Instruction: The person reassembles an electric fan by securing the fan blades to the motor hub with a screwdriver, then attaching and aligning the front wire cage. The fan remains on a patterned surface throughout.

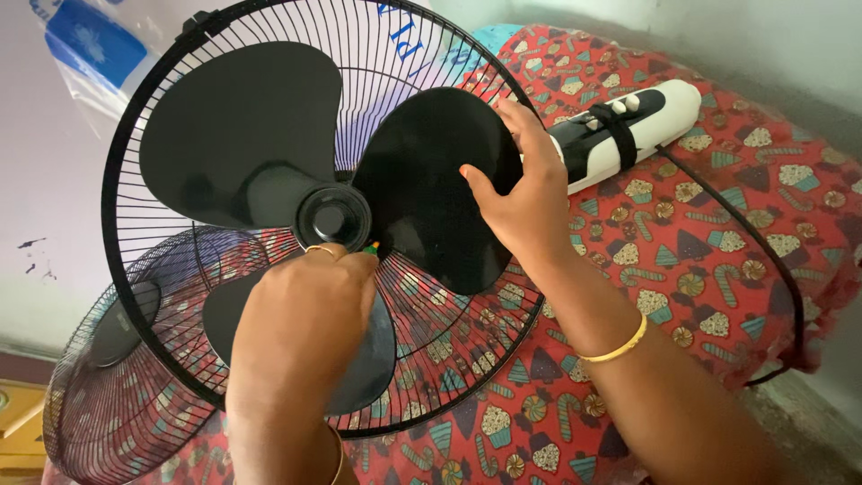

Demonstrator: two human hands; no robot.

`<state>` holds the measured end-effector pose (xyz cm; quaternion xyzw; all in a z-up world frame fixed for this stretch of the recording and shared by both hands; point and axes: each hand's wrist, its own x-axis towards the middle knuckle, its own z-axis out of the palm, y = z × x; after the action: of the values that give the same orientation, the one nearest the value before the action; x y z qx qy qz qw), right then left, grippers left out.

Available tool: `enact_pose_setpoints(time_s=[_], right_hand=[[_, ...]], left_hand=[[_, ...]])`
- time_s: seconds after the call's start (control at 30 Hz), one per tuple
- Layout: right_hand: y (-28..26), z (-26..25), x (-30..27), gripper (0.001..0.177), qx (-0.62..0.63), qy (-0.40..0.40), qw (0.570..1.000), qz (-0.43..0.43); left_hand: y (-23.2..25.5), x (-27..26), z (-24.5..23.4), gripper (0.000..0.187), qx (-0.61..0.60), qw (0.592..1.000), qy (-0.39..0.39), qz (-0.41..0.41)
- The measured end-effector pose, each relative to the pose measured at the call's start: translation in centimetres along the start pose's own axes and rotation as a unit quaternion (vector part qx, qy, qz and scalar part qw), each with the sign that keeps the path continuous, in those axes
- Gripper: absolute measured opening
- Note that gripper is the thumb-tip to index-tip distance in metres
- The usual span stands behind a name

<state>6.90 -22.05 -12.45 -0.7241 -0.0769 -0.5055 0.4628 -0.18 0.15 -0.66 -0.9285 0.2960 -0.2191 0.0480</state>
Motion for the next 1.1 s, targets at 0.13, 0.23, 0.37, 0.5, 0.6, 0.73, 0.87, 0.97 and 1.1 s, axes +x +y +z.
enact_pose_setpoints(time_s=[0.13, 0.23, 0.37, 0.5, 0.6, 0.73, 0.87, 0.97, 1.1], right_hand=[[0.0, 0.0, 0.1, 0.067, 0.040, 0.010, 0.999, -0.005], [-0.1, 0.0, 0.0, 0.065, 0.028, 0.016, 0.999, 0.030], [-0.1, 0.0, -0.1, 0.064, 0.040, 0.022, 0.999, 0.028], [0.2, 0.2, -0.1, 0.067, 0.023, 0.025, 0.999, 0.011], [0.5, 0.3, -0.3, 0.081, -0.042, 0.018, 0.997, -0.054], [0.7, 0.8, -0.5, 0.113, -0.066, -0.032, 0.995, -0.074], [0.4, 1.1, -0.4, 0.127, -0.119, -0.068, 0.987, -0.080], [-0.3, 0.9, -0.1, 0.127, -0.112, -0.083, 0.986, -0.095], [-2.3, 0.1, -0.1, 0.106, -0.037, -0.097, 0.980, -0.168]], left_hand=[[0.6, 0.6, 0.1, 0.020, 0.004, 1.000, -0.010, -0.008], [1.1, 0.8, 0.2, 0.021, -0.024, 0.999, -0.022, -0.035], [0.9, 0.6, 0.0, 0.022, -0.098, 0.992, -0.040, -0.075], [0.6, 0.6, 0.0, 0.019, -0.138, 0.989, 0.004, -0.047], [0.8, 0.9, 0.4, 0.022, -0.107, 0.993, -0.001, -0.059], [0.6, 0.6, 0.0, 0.012, -0.099, 0.995, 0.016, 0.000], [0.7, 0.0, -1.6, 0.022, -0.077, 0.996, 0.036, 0.019], [0.8, -1.2, -3.5, 0.022, -0.107, 0.989, 0.101, 0.010], [0.0, -3.7, -6.4, 0.015, -0.079, 0.971, 0.225, -0.029]])
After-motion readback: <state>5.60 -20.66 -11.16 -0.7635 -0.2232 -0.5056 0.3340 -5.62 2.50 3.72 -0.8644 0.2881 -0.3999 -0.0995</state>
